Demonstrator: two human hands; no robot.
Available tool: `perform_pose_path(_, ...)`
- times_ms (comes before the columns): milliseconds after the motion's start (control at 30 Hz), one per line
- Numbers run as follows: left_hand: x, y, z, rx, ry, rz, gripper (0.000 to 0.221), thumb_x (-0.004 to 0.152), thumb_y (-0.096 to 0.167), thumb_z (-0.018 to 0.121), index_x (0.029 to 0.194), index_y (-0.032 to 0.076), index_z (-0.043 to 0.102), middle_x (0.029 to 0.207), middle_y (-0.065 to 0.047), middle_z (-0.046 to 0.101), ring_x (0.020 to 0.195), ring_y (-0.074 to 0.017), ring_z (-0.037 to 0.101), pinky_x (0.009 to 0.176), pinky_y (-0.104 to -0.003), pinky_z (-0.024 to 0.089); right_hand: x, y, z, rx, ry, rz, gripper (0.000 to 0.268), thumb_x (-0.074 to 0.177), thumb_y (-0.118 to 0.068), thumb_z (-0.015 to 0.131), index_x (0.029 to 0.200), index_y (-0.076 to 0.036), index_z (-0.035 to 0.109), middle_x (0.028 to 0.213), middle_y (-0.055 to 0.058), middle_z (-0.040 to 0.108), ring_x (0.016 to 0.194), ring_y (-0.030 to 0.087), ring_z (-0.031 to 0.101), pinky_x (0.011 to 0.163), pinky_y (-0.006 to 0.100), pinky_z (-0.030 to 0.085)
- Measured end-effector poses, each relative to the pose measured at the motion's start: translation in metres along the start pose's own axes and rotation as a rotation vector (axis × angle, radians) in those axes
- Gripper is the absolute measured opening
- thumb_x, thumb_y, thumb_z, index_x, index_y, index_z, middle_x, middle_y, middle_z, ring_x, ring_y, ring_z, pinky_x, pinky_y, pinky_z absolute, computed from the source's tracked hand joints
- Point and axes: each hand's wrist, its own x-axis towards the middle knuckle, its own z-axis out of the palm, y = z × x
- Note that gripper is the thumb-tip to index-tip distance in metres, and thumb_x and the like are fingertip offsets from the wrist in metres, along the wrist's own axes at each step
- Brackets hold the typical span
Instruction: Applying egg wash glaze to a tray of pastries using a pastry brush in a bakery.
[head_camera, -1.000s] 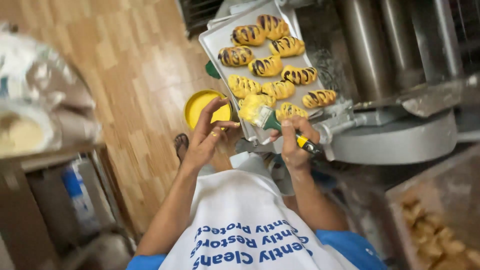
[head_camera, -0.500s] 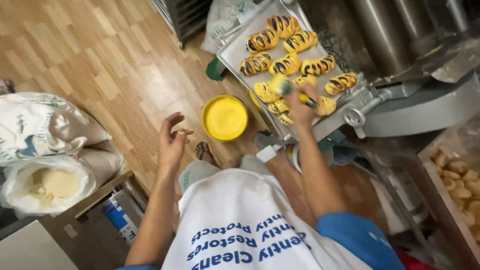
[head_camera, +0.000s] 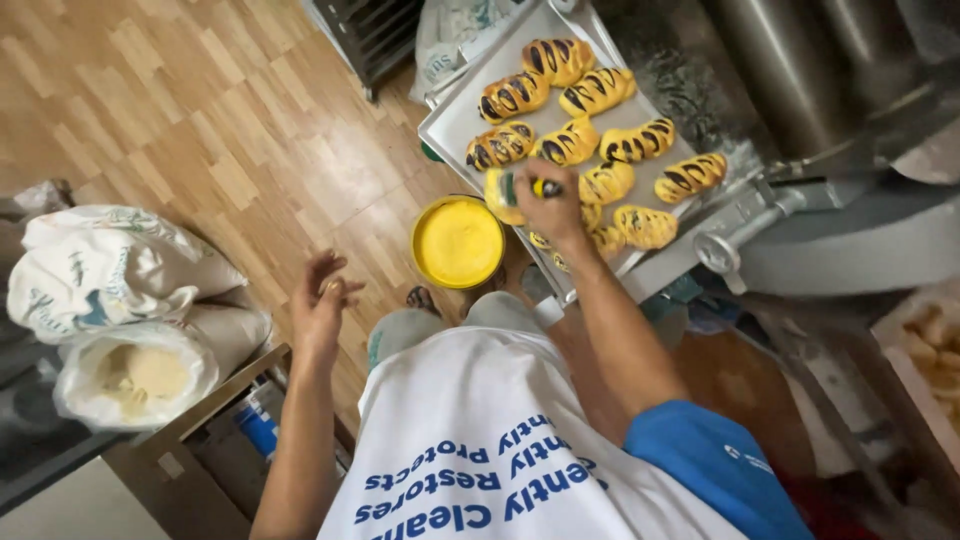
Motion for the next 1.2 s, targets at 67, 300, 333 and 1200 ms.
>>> perform_pose_path(67, 0.011, 0.017, 0.027, 0.015, -0.013, 0.025, 0.049, 0.094, -0.007, 0.044, 0.142, 0.004, 0.049, 0.127, -0.023, 0.058, 0.090, -0.0325, 0.072, 0.070, -0.034, 0.058, 0.031, -0.016, -0.017, 0.003, -0.049, -0.026, 0.020, 0.081, -0.007, 0.070, 0.066, -0.017, 0.063, 0.056, -0.003, 0.058, 0.058, 0.009, 0.056, 0.061, 0.025, 0.047)
perform_pose_path(300, 0.056, -0.041, 0.107, 0.006, -0.116, -0.072, 0.051, 0.079, -0.004, 0.049, 0.125, 0.011, 0.066, 0.118, -0.008, 0.068, 0.082, -0.0216, 0.074, 0.060, -0.028, 0.060, 0.110, -0.033, -0.075, -0.250, -0.426, 0.448, 0.010, 0.090, -0.002, 0.060, 0.092, -0.011, 0.064, 0.101, 0.006, 0.066, 0.101, 0.021, 0.066, 0.108, 0.044, 0.053)
perform_pose_path(333, 0.063, -0.053, 0.123, -0.002, -0.121, -0.069, 0.051, 0.079, -0.004, 0.049, 0.125, 0.011, 0.066, 0.118, -0.008, 0.068, 0.082, -0.0216, 0.074, 0.060, -0.028, 0.060, 0.106, -0.003, -0.066, -0.258, -0.422, 0.445, 0.010, 0.090, -0.002, 0.060, 0.092, -0.011, 0.064, 0.101, 0.006, 0.066, 0.101, 0.021, 0.066, 0.108, 0.044, 0.053)
perform_pose_path(1200, 0.093, -0.060, 0.213, 0.490, -0.818, -0.284, 0.070, 0.089, 0.035, 0.064, 0.155, 0.017, 0.046, 0.145, -0.010, 0.058, 0.141, -0.0313, 0.049, 0.119, -0.045, 0.039, 0.136, 0.025, -0.065, -0.322, -0.156, 0.858, 0.005, 0.076, -0.005, 0.065, 0.074, -0.004, 0.061, 0.054, 0.015, 0.059, 0.037, 0.023, 0.063, 0.028, 0.032, 0.051)
